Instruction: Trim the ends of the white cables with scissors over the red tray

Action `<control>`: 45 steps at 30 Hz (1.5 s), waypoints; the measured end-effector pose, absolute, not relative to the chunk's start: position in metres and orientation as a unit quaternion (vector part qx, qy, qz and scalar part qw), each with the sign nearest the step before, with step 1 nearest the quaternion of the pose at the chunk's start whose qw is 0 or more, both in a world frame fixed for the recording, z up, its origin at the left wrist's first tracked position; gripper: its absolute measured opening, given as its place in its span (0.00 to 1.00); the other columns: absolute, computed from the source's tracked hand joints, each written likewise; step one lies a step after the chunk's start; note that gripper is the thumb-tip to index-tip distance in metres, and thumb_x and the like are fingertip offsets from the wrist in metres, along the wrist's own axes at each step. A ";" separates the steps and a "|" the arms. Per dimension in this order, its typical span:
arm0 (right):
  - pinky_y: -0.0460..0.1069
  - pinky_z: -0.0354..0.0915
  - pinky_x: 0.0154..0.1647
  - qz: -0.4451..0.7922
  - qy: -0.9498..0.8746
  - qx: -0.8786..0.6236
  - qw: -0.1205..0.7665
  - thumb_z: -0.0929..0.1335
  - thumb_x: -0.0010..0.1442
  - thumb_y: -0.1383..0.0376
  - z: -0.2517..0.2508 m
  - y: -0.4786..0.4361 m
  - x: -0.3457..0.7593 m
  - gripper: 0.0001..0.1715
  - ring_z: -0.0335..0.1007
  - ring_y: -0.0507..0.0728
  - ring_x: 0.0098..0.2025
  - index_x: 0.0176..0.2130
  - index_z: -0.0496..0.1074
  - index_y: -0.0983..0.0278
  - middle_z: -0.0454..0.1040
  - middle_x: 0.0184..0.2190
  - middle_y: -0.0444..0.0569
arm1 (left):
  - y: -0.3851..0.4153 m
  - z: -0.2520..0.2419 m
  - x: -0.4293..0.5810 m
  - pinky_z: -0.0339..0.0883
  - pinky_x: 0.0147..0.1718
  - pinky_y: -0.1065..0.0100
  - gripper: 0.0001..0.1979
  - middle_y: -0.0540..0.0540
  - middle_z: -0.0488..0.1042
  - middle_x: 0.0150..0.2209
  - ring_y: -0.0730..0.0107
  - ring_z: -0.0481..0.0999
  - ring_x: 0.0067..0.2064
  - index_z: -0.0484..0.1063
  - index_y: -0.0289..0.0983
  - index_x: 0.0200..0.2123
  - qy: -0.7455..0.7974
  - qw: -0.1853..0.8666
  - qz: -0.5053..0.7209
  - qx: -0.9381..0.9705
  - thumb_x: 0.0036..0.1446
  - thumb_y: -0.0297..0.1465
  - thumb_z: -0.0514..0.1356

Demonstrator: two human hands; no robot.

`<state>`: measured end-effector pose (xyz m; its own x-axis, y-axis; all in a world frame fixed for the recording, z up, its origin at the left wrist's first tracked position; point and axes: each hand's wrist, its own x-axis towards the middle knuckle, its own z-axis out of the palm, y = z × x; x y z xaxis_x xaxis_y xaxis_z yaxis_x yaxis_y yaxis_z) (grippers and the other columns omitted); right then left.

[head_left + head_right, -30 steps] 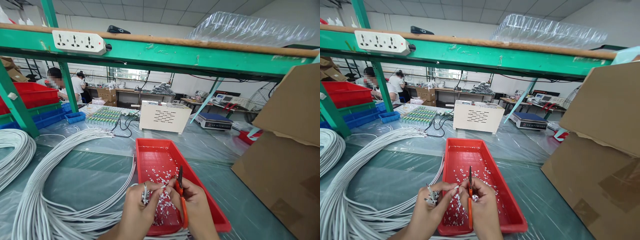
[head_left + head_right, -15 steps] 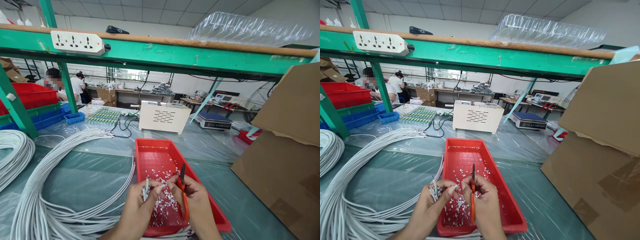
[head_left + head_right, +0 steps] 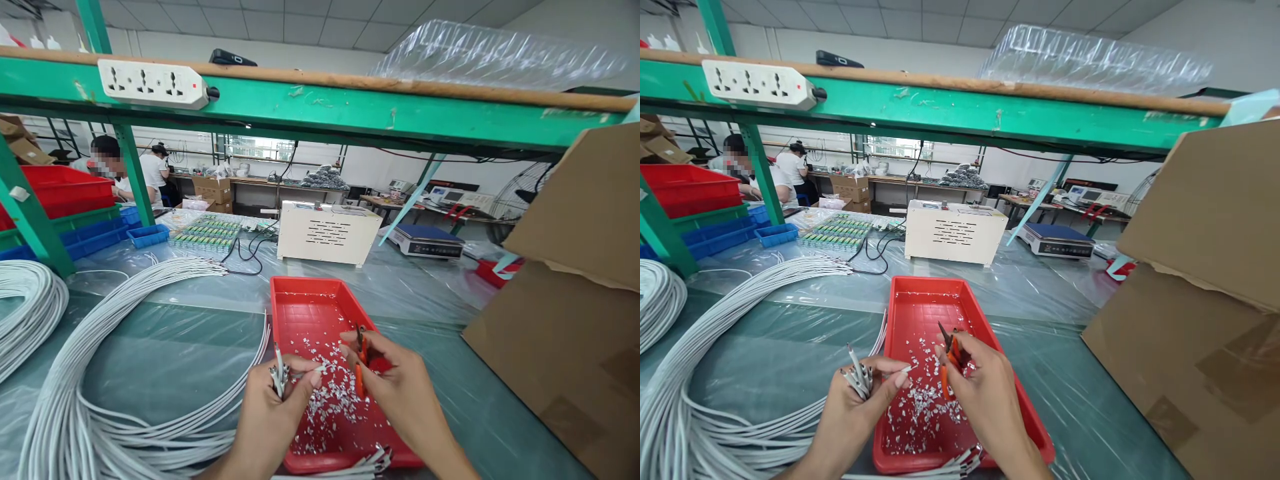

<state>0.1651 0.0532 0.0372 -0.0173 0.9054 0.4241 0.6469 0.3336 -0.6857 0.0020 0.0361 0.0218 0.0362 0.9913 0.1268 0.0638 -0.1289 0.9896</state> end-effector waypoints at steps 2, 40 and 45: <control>0.44 0.61 0.26 0.232 -0.691 -0.521 0.444 0.65 0.52 0.63 0.040 0.049 0.162 0.08 0.65 0.53 0.25 0.28 0.71 0.65 0.69 0.21 0.44 | 0.037 0.022 0.002 0.53 0.21 0.74 0.11 0.49 0.69 0.21 0.76 0.59 0.22 0.75 0.32 0.29 0.478 0.452 0.507 0.557 0.49 0.35 0.60; 0.41 0.51 0.17 0.537 -0.631 -0.454 0.328 0.66 0.48 0.50 0.033 0.025 0.140 0.22 0.54 0.46 0.16 0.20 0.61 0.65 0.60 0.15 0.39 | 0.045 0.038 -0.008 0.40 0.14 0.76 0.12 0.56 0.63 0.19 0.87 0.46 0.13 0.62 0.34 0.24 0.356 0.626 0.562 0.406 0.50 0.36 0.60; 0.41 0.52 0.14 0.592 -0.609 -0.470 0.239 0.58 0.51 0.41 0.043 0.018 0.147 0.30 0.55 0.46 0.13 0.20 0.60 0.64 0.62 0.14 0.41 | 0.046 0.037 -0.009 0.41 0.15 0.75 0.11 0.60 0.53 0.13 0.84 0.44 0.14 0.65 0.35 0.26 0.389 0.581 0.565 0.437 0.49 0.37 0.60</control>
<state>0.1474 0.0178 0.0426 -0.4439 0.8560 -0.2649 0.2889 -0.1431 -0.9466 -0.0092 0.0456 0.0370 0.0576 0.9974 0.0425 -0.3163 -0.0221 0.9484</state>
